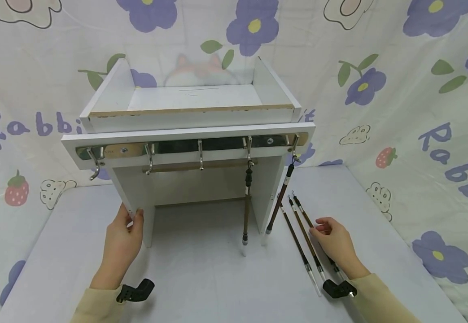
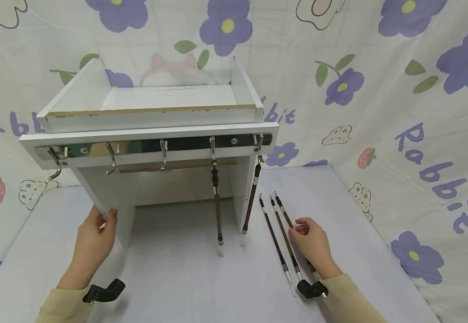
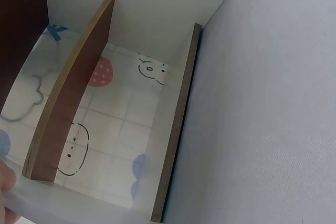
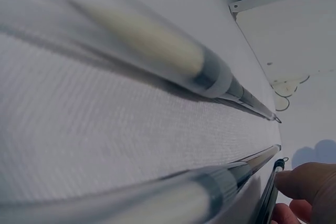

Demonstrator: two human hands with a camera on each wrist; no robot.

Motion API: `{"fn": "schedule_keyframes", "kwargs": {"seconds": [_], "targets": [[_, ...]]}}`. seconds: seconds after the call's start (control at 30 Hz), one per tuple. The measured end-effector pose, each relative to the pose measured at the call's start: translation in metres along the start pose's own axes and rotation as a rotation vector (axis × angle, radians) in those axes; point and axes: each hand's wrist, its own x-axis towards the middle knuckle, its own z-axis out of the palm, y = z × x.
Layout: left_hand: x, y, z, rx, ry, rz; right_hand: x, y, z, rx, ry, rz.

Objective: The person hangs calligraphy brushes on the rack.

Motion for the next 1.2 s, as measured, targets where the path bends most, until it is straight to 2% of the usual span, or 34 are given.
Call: {"fn": "schedule_keyframes", "kwargs": {"seconds": [0.57, 1.2], "targets": [[0.000, 0.000, 0.000, 0.002, -0.002, 0.001, 0.003, -0.003, 0.006, -0.064, 0.014, 0.006], [0.000, 0.000, 0.001, -0.001, 0.006, 0.015, 0.001, -0.008, -0.006, -0.074, 0.051, 0.026]]}}
